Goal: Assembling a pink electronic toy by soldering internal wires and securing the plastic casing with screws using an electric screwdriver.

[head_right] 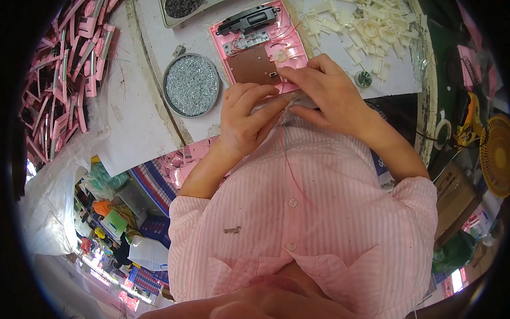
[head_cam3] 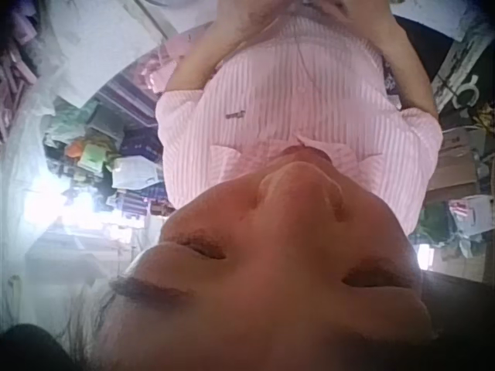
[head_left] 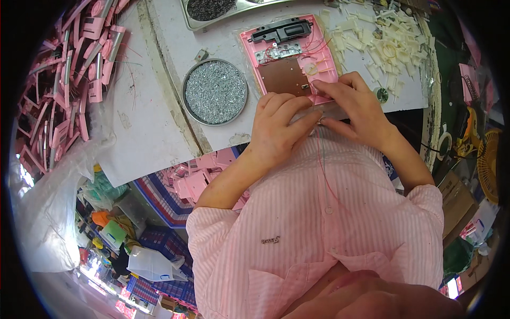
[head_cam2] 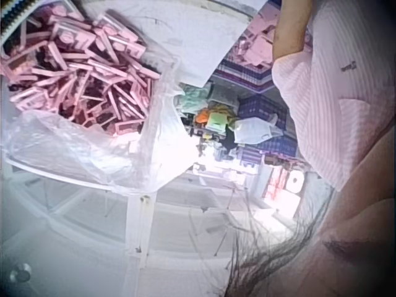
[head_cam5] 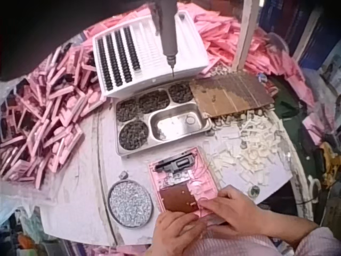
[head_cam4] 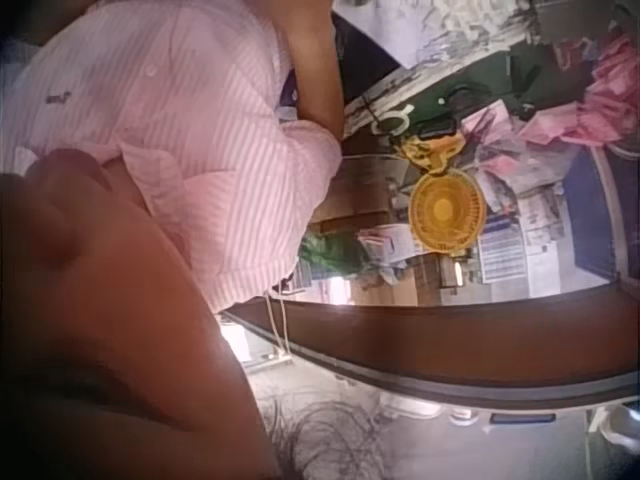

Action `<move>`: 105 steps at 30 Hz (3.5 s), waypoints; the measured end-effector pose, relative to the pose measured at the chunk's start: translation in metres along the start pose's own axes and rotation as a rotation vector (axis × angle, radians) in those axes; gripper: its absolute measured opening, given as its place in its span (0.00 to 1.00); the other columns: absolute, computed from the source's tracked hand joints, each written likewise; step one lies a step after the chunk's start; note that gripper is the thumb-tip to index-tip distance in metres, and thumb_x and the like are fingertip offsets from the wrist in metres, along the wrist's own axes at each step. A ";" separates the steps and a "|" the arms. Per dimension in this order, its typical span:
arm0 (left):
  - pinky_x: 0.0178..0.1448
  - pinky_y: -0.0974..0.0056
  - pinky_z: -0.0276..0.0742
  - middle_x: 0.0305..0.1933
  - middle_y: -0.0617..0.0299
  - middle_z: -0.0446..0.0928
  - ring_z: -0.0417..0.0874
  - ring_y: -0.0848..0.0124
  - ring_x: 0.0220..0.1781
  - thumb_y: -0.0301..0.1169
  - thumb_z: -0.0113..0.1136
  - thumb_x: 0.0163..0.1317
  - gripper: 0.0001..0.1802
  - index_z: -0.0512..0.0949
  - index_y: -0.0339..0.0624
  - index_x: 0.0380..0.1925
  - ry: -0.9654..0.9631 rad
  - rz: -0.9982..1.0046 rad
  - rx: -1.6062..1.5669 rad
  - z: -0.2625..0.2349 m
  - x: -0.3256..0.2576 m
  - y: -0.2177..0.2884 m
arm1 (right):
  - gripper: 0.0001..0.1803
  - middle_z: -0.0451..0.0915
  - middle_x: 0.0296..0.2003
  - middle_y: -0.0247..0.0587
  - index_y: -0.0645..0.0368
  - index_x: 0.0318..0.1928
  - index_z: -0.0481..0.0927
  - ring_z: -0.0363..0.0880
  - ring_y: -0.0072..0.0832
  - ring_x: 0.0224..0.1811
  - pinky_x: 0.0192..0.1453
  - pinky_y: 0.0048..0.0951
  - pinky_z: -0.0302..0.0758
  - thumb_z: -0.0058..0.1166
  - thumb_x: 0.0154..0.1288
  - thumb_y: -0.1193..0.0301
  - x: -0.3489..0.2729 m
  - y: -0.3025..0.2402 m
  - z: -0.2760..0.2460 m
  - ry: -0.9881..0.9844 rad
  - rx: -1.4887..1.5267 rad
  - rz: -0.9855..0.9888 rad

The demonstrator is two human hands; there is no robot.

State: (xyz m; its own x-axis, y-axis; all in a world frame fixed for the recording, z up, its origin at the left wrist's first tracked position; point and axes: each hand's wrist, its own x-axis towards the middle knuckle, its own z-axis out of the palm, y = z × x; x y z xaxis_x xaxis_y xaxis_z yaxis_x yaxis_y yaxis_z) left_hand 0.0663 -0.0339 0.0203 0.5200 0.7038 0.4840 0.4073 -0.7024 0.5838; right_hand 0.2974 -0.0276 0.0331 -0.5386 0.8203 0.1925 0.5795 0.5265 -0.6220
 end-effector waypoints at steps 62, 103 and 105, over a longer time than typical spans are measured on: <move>0.38 0.55 0.78 0.35 0.54 0.74 0.80 0.55 0.36 0.28 0.65 0.64 0.08 0.80 0.41 0.42 -0.161 -0.354 -0.155 -0.035 -0.035 -0.023 | 0.06 0.85 0.36 0.50 0.61 0.33 0.85 0.85 0.48 0.42 0.44 0.43 0.84 0.55 0.60 0.76 0.411 0.106 -0.042 0.351 -0.900 -0.191; 0.41 0.59 0.81 0.36 0.54 0.81 0.86 0.58 0.36 0.27 0.65 0.61 0.09 0.83 0.41 0.42 -0.644 -0.271 -0.178 -0.072 0.069 -0.055 | 0.13 0.77 0.39 0.42 0.60 0.38 0.80 0.74 0.43 0.48 0.50 0.41 0.76 0.64 0.51 0.69 0.045 0.088 -0.048 0.004 -0.593 0.279; 0.43 0.58 0.82 0.36 0.53 0.82 0.86 0.57 0.37 0.29 0.65 0.61 0.07 0.84 0.42 0.39 -0.346 -0.322 -0.074 -0.065 0.113 -0.095 | 0.13 0.78 0.38 0.43 0.60 0.37 0.80 0.75 0.43 0.47 0.50 0.42 0.76 0.64 0.51 0.69 0.054 0.081 -0.050 0.028 -0.583 0.237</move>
State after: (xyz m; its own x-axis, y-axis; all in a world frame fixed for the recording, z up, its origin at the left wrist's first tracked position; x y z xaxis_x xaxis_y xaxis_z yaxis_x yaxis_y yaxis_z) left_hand 0.0379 0.1196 0.0617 0.6006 0.7989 0.0329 0.5408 -0.4362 0.7192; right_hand 0.3456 0.0706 0.0316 -0.3428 0.9310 0.1251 0.9236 0.3584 -0.1359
